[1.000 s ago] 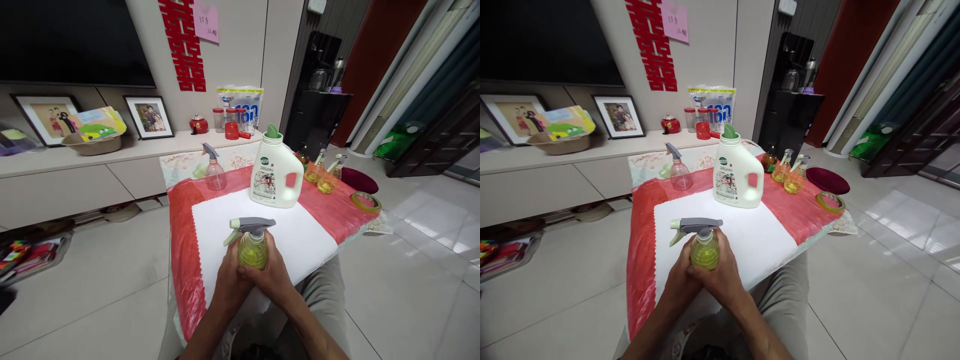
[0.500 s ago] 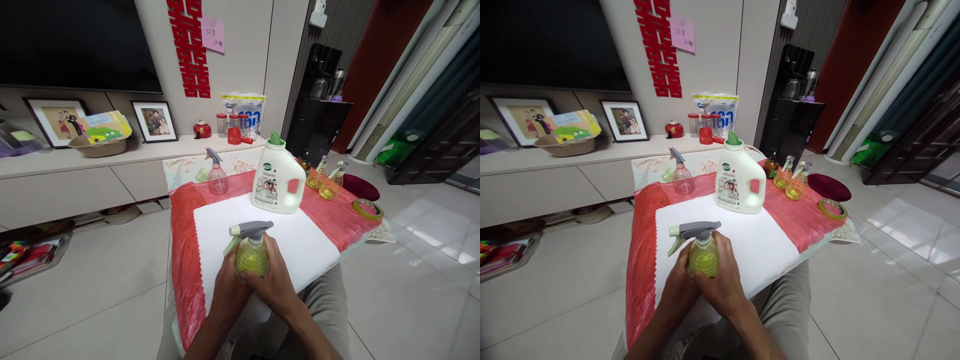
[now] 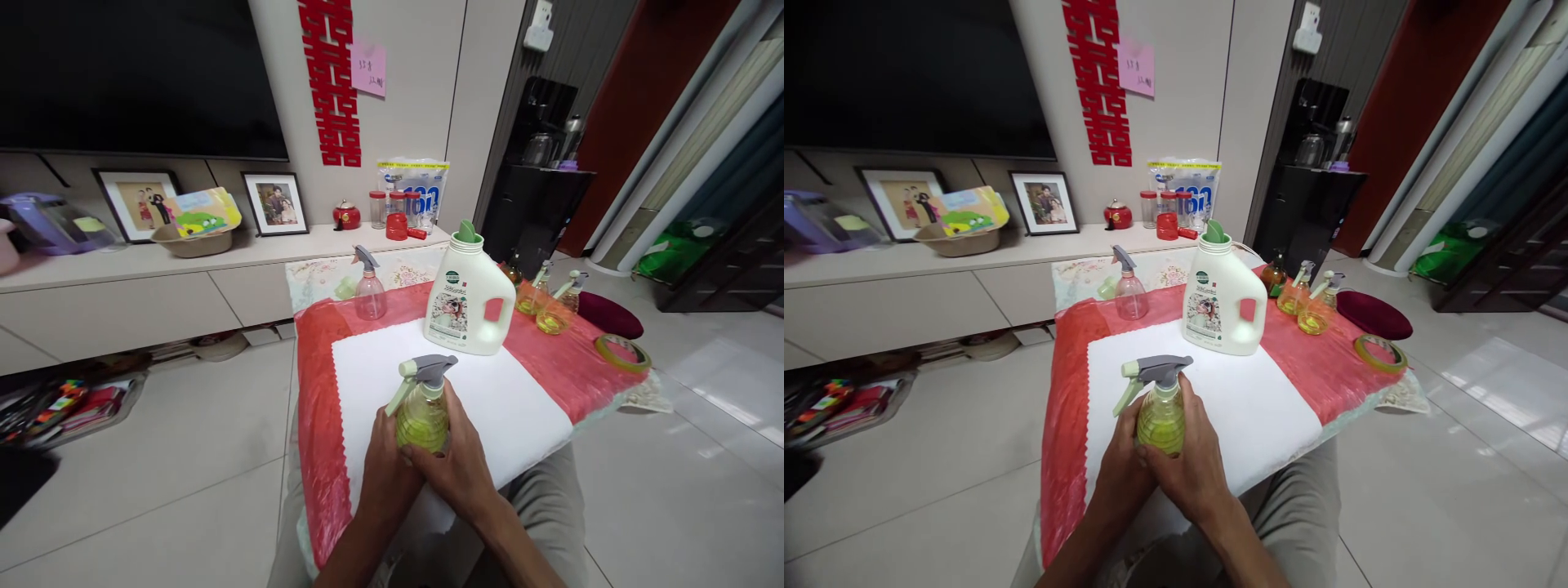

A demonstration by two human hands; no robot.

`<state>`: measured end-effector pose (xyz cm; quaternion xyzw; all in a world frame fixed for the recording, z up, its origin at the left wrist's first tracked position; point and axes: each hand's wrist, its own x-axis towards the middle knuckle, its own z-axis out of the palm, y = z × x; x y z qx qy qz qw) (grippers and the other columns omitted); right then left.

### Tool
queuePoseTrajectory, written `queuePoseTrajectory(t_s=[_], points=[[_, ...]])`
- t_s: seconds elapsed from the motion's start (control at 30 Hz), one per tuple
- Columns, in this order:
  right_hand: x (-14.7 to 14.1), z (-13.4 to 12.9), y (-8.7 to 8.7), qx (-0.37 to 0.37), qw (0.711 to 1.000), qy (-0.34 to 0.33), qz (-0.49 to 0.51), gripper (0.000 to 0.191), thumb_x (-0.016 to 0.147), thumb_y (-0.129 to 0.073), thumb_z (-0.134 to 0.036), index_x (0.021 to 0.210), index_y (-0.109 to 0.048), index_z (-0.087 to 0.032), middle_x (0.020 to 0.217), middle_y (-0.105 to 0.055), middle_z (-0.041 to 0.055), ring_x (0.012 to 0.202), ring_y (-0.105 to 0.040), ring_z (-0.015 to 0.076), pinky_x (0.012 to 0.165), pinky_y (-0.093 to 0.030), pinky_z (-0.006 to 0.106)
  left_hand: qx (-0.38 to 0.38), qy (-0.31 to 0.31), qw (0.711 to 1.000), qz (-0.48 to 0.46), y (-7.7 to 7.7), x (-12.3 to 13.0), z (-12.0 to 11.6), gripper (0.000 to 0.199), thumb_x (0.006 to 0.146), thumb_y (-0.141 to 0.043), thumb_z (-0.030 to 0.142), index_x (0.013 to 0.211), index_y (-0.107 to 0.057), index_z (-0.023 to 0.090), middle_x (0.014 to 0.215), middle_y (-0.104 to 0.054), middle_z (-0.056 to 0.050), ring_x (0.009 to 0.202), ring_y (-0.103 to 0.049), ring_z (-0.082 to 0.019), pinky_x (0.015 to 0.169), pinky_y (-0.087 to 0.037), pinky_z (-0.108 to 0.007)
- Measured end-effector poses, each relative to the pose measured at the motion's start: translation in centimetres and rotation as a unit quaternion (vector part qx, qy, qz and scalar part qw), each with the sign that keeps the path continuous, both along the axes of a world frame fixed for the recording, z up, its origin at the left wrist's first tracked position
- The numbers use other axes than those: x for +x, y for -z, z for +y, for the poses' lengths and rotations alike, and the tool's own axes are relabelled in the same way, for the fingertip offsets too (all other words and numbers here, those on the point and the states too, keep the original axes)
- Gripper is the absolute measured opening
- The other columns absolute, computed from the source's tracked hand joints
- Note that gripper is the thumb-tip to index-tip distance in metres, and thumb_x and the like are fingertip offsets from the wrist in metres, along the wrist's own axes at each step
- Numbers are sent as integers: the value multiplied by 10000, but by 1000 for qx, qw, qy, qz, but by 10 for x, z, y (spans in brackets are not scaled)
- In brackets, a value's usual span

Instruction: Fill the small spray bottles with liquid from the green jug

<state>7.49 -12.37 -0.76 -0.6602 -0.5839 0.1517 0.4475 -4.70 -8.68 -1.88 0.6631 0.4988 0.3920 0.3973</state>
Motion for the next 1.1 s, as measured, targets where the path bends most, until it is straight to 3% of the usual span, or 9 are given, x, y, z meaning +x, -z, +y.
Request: queuePoseTrajectory(t_s=[0.27,0.43,0.6,0.77,0.9,1.1], points=[[5,1,-5,-6,999,3,32,949,715,-668,-311,1571,-282,-170,1496,-451,115,1363,-497,251,1118,-487,404,5,50,999,0,-2,-5,2,619,701,-704,301,1286,-537,187,1266,-637,-113,1187,-624,-308,994,-532,-467],[20,2,-13,1,998,6,67,954,738,-687,-340,1584,-279,-177,1489,-459,109,1359,-497,245,1146,-461,397,16,85,996,-7,11,-6,5,690,750,-717,322,1386,-485,192,1342,-611,-119,1228,-614,-295,1055,-509,-484],[48,-5,-15,-1,995,8,98,994,768,-731,-427,1592,-227,-192,1514,-423,125,1346,-506,249,1078,-511,391,45,84,995,-2,21,-9,5,606,795,-653,305,1377,-512,211,1368,-605,-118,1255,-599,-297,1086,-483,-531],[92,-20,-17,-7,988,25,154,904,767,-763,-518,1486,-326,-189,1425,-502,147,1275,-565,243,1040,-533,416,49,92,994,38,13,-9,3,453,856,-568,315,1298,-577,213,1301,-650,-111,1230,-609,-295,1063,-493,-548],[144,-26,-19,23,988,83,126,750,751,-779,-523,1336,-442,-196,1313,-583,128,1173,-622,228,982,-558,394,58,95,992,57,8,-9,2,415,859,-548,302,1263,-605,222,1244,-681,-97,1179,-633,-288,1011,-531,-529],[230,-16,-22,57,974,207,70,909,657,-813,-560,1383,-441,-161,1286,-577,164,1122,-619,258,993,-526,449,71,117,986,96,12,-12,4,396,890,-542,283,1277,-608,234,1221,-694,-81,1158,-641,-269,992,-548,-496]])
